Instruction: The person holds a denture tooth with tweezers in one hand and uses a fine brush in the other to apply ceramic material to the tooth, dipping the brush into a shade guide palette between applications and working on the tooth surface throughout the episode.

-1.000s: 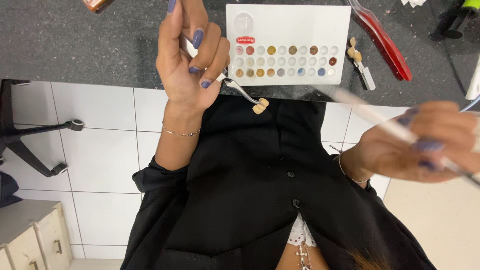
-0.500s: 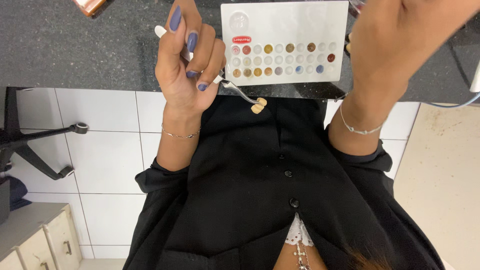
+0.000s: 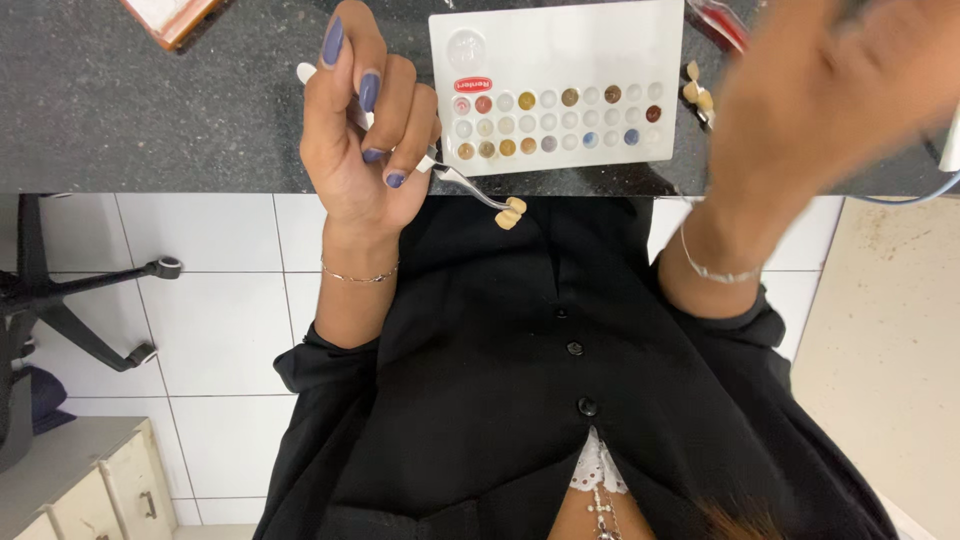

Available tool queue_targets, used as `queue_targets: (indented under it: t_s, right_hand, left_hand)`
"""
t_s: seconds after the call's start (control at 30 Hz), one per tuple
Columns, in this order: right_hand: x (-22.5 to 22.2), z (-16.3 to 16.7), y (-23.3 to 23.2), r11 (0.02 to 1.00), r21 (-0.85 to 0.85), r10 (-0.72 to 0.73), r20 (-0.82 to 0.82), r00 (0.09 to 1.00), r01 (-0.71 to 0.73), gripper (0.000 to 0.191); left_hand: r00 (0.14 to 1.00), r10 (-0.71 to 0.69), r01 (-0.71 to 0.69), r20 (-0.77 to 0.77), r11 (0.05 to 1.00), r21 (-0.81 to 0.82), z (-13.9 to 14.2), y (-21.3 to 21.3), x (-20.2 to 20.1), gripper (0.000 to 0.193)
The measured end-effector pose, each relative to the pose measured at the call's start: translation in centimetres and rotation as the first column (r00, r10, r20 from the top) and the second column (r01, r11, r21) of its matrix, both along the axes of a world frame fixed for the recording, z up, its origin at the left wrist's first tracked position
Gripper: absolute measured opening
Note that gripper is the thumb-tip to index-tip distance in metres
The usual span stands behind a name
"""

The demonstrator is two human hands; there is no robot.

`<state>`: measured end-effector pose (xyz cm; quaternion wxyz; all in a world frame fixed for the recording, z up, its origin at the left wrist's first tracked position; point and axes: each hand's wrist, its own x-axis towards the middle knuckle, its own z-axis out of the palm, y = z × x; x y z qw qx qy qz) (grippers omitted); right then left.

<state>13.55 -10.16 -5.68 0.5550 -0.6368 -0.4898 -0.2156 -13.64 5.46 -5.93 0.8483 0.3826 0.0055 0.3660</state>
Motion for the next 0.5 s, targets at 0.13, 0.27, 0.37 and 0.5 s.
queue_targets:
  t_s: [0.13, 0.27, 0.37, 0.5]
  right_hand:
    - [-1.7, 1.0, -3.1, 0.981, 0.157, 0.135, -0.156, 0.979, -0.11, 0.008]
    - [-4.1, 1.3, -2.9, 0.985, 0.011, 0.172, -0.163, 0.971, -0.173, 0.008]
    - [-5.5, 1.6, -2.0, 0.957, -0.223, 0.154, -0.147, 0.977, -0.185, 0.01]
    - [-6.4, 2.4, -1.6, 0.931, -0.287, 0.171, -0.201, 0.965, -0.225, 0.012]
  left_hand:
    - [1.0, -0.004, 0.004, -0.001, 1.0, -0.002, -0.3, 0.1, -0.3, 0.032]
    - [0.999, 0.024, -0.025, -0.038, 1.0, -0.019, -0.5, 0.0, -0.5, 0.034]
    - [0.999, 0.025, -0.025, -0.041, 1.0, 0.0, -0.5, 0.1, -0.5, 0.033]
    - [0.998, 0.018, -0.02, -0.06, 0.999, -0.045, -0.5, 0.3, -0.8, 0.031]
